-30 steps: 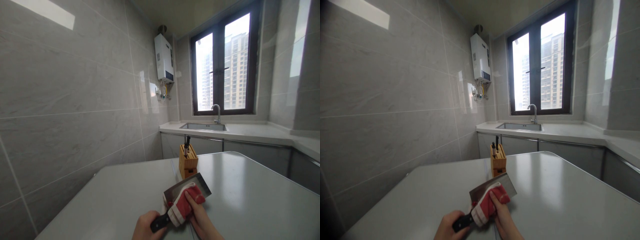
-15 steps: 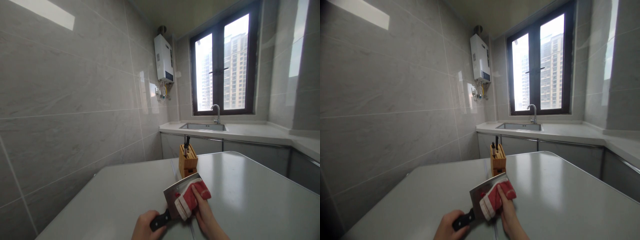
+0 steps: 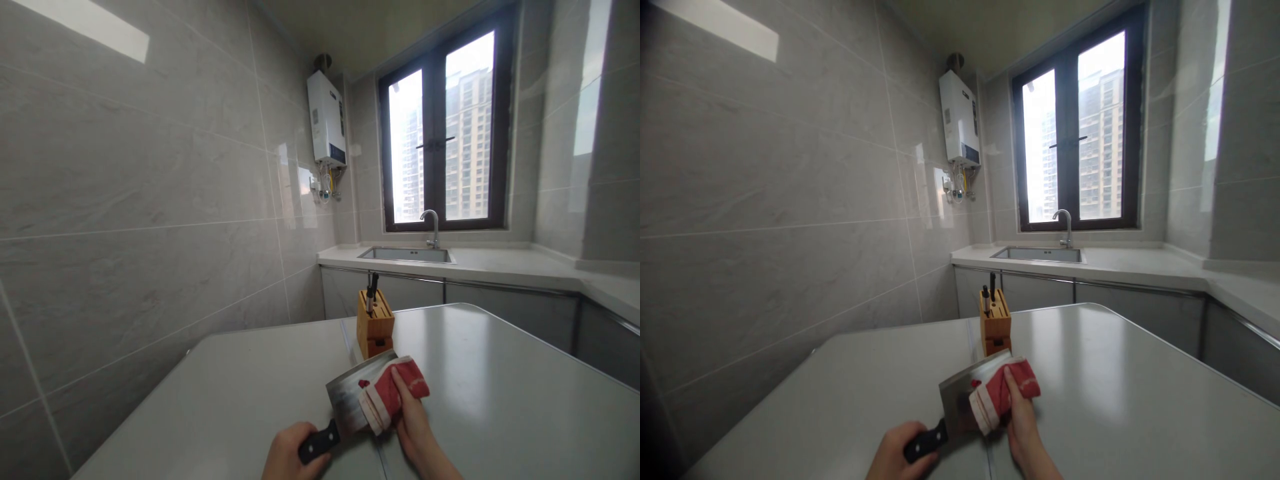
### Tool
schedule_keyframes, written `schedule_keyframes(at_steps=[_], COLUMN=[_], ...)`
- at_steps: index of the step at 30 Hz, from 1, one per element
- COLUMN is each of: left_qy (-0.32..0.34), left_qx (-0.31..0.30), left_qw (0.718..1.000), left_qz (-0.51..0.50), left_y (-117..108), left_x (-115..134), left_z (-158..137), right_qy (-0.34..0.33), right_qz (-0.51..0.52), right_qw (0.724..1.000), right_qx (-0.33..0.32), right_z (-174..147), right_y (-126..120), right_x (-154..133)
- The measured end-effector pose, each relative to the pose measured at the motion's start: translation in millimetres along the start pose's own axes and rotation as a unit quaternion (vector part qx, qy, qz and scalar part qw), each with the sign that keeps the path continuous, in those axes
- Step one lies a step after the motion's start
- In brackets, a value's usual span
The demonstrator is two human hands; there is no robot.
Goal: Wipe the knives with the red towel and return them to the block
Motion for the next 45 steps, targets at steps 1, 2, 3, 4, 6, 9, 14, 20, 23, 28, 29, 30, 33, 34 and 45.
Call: schedule_keyframes(at_steps=[1, 2, 3, 4, 6, 9, 14, 20, 23, 28, 29, 30, 33, 34, 45], left_qy=[-0.005, -0.009, -0.014, -0.017, -0.022, -0.026, -0.033, -0.05, -0.05, -0.04, -0.038, -0.035, -0.024, -0.021, -0.006], left_qx=[-0.003, -0.006, -0.006, -0.005, -0.001, 0.003, 0.003, 0.012, 0.011, 0.001, -0.002, -0.004, -0.009, -0.011, -0.012], left_qw=[1.0, 1.0, 1.0, 1.0, 0.999, 0.999, 0.999, 0.997, 0.996, 0.997, 0.996, 0.996, 0.997, 0.997, 0.999], left_qz=[0.006, 0.011, 0.015, 0.018, 0.023, 0.025, 0.031, 0.059, 0.071, 0.073, 0.077, 0.08, 0.073, 0.068, 0.041], left_y=[0.3, 0.4, 0.4, 0.2, -0.3, -1.2, -2.6, -4.2, -3.2, -0.6, -0.5, -0.4, -0.5, -0.4, 0.9], left_x=[-0.5, -0.9, -1.3, -1.5, -1.9, -2.1, 0.9, 4.0, 2.1, -1.3, -1.3, -0.9, 0.8, 1.2, 1.2], left_z=[-0.1, -0.2, -0.4, -0.6, -0.7, -0.5, -0.7, -0.8, -0.5, -0.5, -0.6, -0.8, -1.1, -1.0, -2.1], right_qy=[0.0, 0.002, 0.008, 0.015, 0.023, 0.019, 0.03, 0.041, 0.036, 0.022, 0.022, 0.019, 0.014, 0.013, -0.038], right_qz=[-0.003, -0.007, -0.013, -0.02, -0.029, -0.037, -0.059, -0.059, -0.062, -0.063, -0.068, -0.074, -0.106, -0.122, -0.289], right_qw=[1.0, 1.0, 1.0, 1.0, 0.999, 0.999, 0.996, 0.995, 0.994, 0.992, 0.991, 0.991, 0.986, 0.983, 0.933], right_qx=[-0.005, -0.009, -0.014, -0.018, -0.023, -0.027, -0.054, -0.07, -0.085, -0.111, -0.11, -0.11, -0.126, -0.135, -0.211], right_z=[-0.1, -0.1, -0.1, -0.1, 0.2, 0.7, -0.2, -1.9, -2.4, -3.7, -4.2, -4.7, -6.4, -6.9, -10.2], right_y=[0.4, 0.8, 1.1, 1.3, 1.4, 0.9, 1.8, 4.3, 5.9, 7.8, 7.6, 7.4, 6.7, 6.3, 4.5], right_x=[0.4, 1.2, 2.2, 3.4, 5.1, 5.6, 6.3, 7.6, 9.1, 11.2, 11.5, 11.8, 14.3, 16.0, 30.5])
Point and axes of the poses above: each hand's wrist, its own z-axis towards the middle knuckle, its own y-axis out of the palm, x = y × z, the point moved 4 cm from there along z, towards the middle knuckle, and after that the axes turned 5 degrees about x, right-handed, at the moved point
